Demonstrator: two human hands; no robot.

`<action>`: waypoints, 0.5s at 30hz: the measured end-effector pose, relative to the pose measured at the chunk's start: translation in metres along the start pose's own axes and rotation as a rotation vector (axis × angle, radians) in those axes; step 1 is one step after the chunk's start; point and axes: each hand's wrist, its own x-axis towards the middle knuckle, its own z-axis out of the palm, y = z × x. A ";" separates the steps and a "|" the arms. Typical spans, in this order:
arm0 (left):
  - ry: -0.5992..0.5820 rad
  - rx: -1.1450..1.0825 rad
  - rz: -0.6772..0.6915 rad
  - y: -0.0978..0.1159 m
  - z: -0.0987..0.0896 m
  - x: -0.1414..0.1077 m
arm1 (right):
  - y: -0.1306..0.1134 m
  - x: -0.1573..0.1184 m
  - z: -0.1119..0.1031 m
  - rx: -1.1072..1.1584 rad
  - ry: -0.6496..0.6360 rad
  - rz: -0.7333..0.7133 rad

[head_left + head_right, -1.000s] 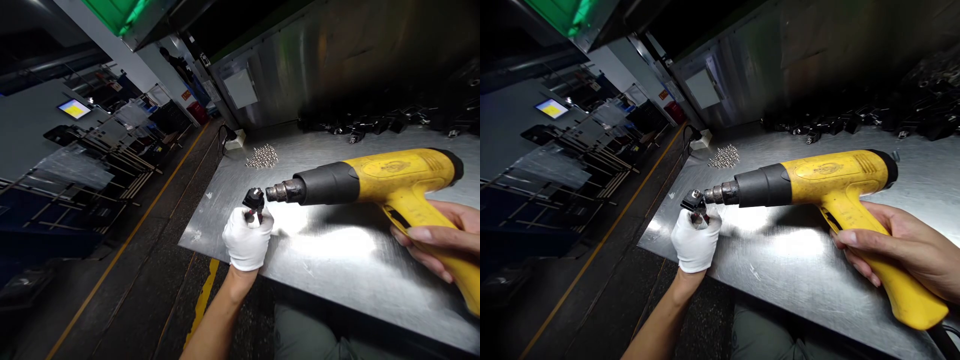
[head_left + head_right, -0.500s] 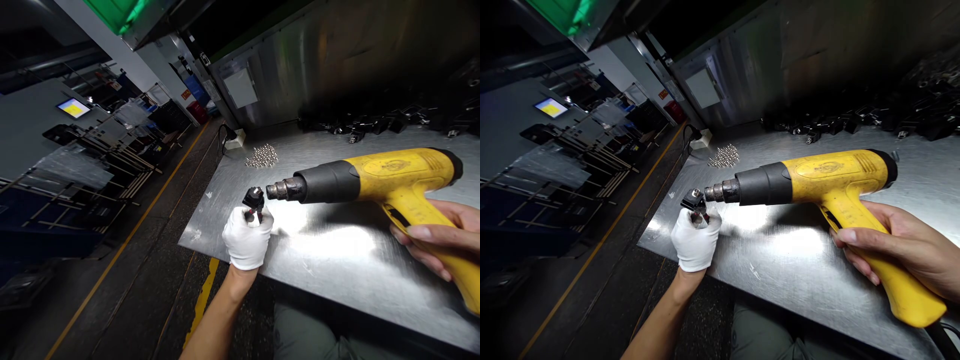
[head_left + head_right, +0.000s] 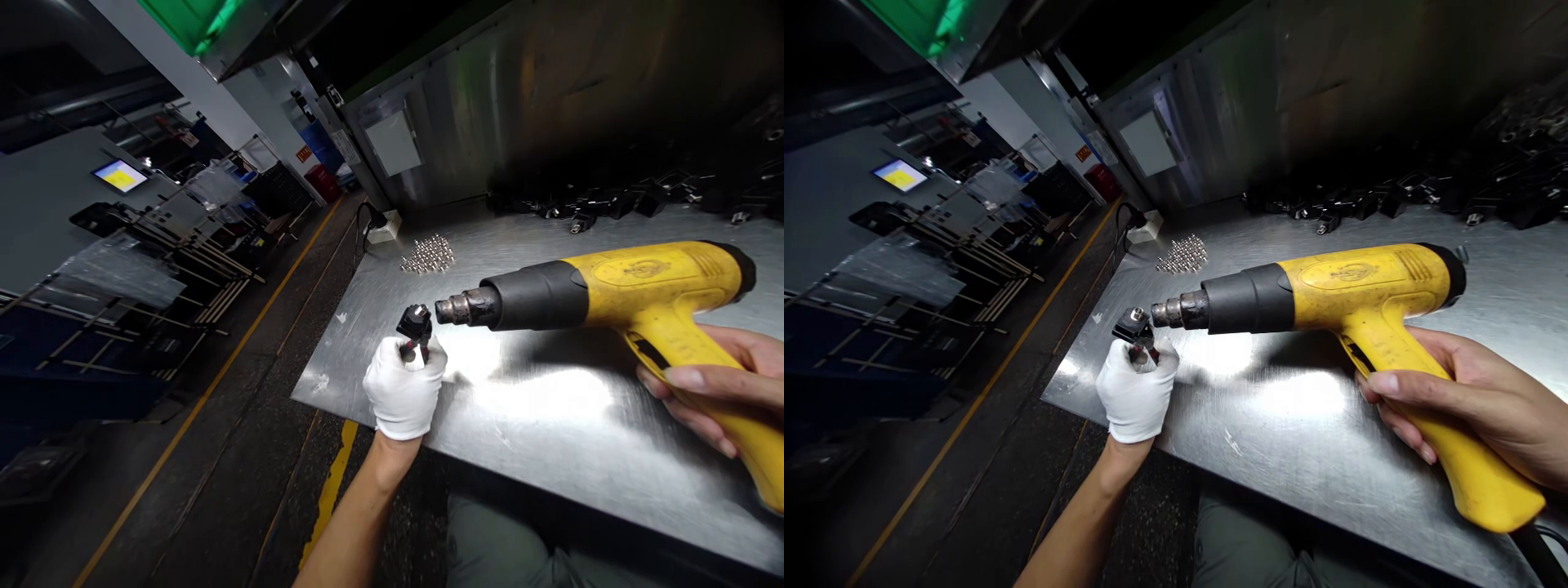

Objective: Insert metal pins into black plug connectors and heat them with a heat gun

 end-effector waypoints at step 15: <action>0.009 0.040 0.015 0.000 0.000 -0.001 | -0.009 -0.003 0.009 0.043 0.047 0.063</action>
